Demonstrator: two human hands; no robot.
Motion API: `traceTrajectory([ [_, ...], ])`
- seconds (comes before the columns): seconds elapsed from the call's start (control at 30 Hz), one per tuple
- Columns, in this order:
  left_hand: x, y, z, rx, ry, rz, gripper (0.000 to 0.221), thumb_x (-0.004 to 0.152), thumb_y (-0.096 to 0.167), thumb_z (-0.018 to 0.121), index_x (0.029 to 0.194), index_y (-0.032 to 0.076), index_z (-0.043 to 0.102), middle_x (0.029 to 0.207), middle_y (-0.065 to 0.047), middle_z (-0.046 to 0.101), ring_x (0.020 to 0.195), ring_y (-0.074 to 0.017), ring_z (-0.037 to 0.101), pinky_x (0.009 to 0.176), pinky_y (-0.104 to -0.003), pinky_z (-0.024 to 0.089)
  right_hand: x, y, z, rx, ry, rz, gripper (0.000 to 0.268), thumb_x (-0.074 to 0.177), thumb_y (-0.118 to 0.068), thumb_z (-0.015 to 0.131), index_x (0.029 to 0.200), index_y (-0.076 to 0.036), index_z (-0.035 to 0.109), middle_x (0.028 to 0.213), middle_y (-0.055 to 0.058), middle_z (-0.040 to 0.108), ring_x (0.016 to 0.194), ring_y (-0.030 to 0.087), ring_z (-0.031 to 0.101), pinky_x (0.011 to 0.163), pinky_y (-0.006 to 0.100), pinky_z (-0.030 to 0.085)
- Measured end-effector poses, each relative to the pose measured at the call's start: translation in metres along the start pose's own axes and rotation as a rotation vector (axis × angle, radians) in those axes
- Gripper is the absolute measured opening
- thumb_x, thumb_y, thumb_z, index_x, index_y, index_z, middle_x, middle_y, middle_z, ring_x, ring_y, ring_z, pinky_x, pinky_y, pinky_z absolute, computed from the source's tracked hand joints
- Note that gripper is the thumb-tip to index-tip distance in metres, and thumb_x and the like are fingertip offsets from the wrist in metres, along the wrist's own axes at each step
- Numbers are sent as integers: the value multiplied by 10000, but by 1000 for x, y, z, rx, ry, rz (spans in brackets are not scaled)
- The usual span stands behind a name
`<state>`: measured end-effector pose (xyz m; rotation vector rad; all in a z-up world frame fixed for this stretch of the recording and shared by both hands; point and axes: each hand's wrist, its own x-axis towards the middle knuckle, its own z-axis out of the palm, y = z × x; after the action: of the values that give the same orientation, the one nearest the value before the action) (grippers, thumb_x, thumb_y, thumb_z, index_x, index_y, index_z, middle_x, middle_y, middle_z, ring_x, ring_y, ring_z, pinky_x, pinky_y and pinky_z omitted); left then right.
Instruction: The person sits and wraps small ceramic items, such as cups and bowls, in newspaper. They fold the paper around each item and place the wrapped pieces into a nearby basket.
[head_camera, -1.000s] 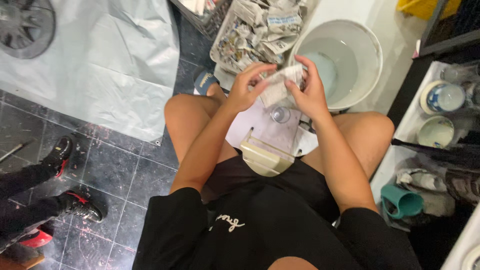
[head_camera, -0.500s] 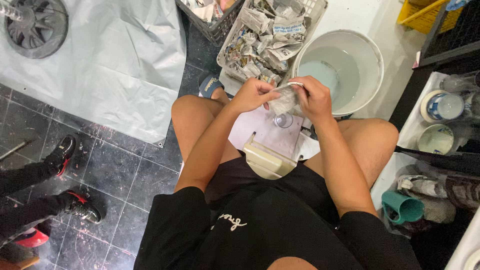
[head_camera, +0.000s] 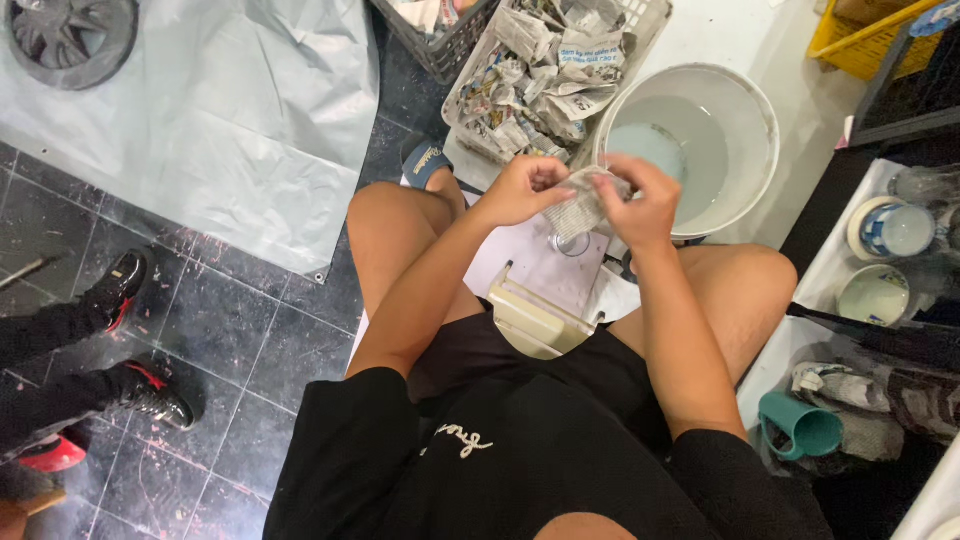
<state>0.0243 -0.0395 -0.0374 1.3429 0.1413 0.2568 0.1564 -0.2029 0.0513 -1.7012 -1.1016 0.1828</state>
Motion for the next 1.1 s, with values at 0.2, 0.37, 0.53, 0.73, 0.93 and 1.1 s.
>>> traceTrajectory([
  [0.2,7,-8,0,-184,153,58,235,955,-47,680,1170,10,608,1098,-40,711,963,-86,692,797,-233,553,-3,24,3,179,-109,372,271,950,-70,793,1192,13,704,977,66,726,826,92,652,682,254,522],
  [0.37,5,-4,1,-126,218,77,220,939,-139,617,1130,-40,666,1161,-98,691,995,-133,695,771,-240,538,0,43,6,373,-151,447,174,974,19,694,1144,-16,714,1098,79,698,925,103,624,772,249,499],
  [0.53,9,-1,-1,-118,221,134,231,966,-174,522,976,-64,725,1265,-158,675,1020,-166,709,814,-283,593,5,35,9,402,-62,239,193,925,137,650,973,-23,747,1233,87,668,1041,117,648,837,242,519],
  [0.73,6,-2,0,-376,184,49,220,1019,31,566,1195,6,695,1173,-107,739,1021,-136,730,884,-271,609,3,11,4,144,14,146,353,893,168,575,992,-81,804,1194,84,688,994,151,708,807,258,579],
  [0.93,7,1,0,-158,267,-64,225,996,135,717,1175,0,693,923,-64,773,746,-68,685,618,-226,530,5,7,1,-14,-36,-13,399,832,200,571,1019,-53,815,1174,103,712,1051,182,700,869,293,555],
  [1.1,5,3,-2,-51,322,-27,192,978,96,725,1140,-6,709,954,-69,773,783,-57,686,614,-206,509,5,14,3,428,-101,239,296,959,68,568,1219,-32,670,1245,77,716,1107,108,686,911,253,548],
])
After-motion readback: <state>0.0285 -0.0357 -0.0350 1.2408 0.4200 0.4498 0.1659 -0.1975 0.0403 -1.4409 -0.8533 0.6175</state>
